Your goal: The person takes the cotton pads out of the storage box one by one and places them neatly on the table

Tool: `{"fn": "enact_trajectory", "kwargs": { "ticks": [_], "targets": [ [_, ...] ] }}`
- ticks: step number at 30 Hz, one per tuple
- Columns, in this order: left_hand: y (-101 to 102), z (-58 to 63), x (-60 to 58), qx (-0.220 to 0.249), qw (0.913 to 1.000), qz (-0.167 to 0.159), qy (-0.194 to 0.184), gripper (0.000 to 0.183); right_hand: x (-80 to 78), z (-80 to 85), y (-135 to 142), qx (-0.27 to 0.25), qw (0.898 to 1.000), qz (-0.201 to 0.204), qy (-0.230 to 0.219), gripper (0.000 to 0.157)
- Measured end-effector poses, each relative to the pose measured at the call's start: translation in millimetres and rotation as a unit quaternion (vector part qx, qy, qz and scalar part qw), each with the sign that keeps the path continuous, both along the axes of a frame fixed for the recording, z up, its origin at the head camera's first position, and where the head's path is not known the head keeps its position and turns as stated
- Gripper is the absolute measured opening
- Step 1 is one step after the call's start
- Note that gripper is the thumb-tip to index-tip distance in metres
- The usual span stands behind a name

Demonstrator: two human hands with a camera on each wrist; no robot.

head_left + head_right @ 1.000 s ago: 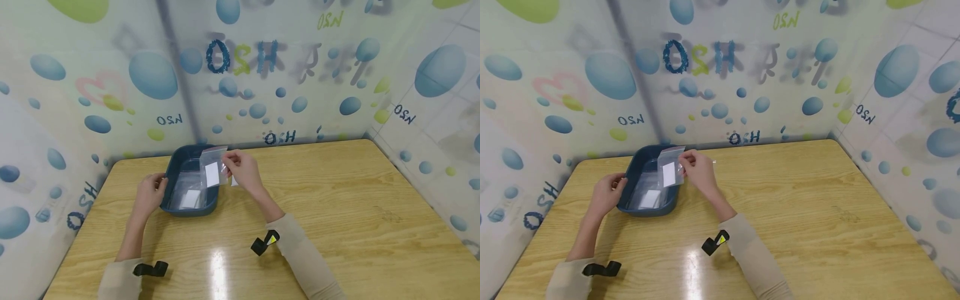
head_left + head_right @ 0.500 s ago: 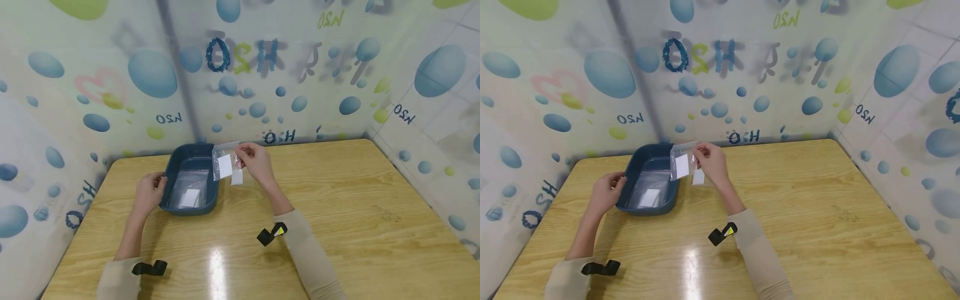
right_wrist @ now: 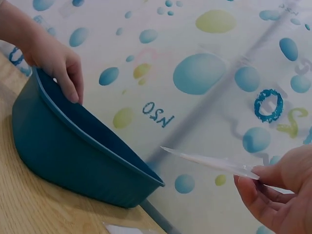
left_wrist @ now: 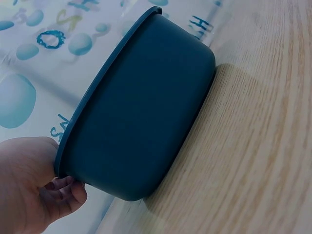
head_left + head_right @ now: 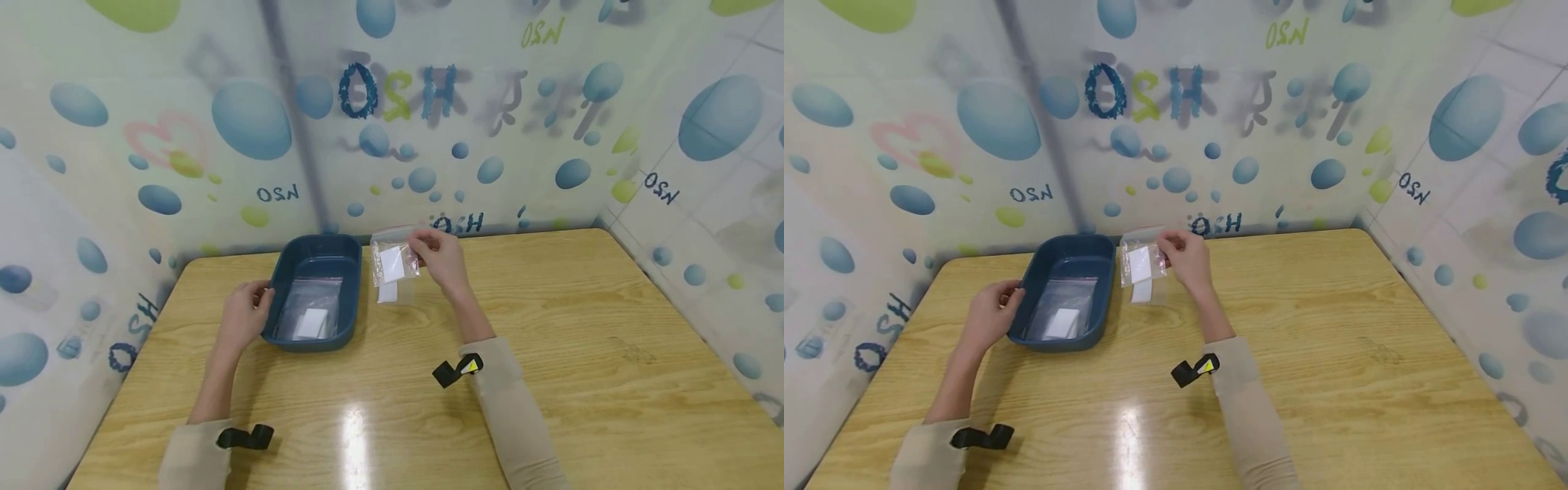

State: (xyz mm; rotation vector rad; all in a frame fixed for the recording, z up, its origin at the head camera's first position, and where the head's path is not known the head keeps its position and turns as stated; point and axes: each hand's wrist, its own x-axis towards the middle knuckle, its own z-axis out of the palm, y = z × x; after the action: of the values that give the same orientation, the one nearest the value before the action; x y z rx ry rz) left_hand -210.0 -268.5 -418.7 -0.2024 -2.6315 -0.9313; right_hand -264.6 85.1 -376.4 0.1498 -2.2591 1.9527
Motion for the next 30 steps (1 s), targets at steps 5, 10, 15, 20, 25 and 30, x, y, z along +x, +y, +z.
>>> {"fn": "enact_trajectory", "kwargs": {
  "ticks": [5,10,15,20,25,30],
  "targets": [
    [0,-0.3,0.6,0.001,1.0000,0.000,0.001,0.028,-4.4,-5.5,11,0.016,1.000,-0.007,-0.022,0.023],
    [0,-1.8,-0.2,0.002,1.0000,0.000,0.004,0.028,-8.6,-10.4,20,0.017,0.999,-0.014,-0.035,0.023],
    [0,-3.9,-1.3,0.002,1.0000,0.000,0.007,0.027,-10.8,-14.8,29,0.041,0.997,-0.031,-0.055,0.023],
    [0,-4.2,-0.9,0.002,1.0000,0.002,0.007,0.027,-13.6,-21.1,36,0.062,0.994,-0.037,-0.083,0.024],
    [0,-4.1,-0.7,-0.002,1.0000,0.002,0.009,0.027,-16.1,-28.0,40,0.073,0.991,-0.048,-0.102,0.023],
    [1,-4.1,-0.8,-0.001,0.9999,0.001,0.011,0.027,-20.4,-34.6,45,0.081,0.989,-0.064,-0.105,0.023]
  ]
}}
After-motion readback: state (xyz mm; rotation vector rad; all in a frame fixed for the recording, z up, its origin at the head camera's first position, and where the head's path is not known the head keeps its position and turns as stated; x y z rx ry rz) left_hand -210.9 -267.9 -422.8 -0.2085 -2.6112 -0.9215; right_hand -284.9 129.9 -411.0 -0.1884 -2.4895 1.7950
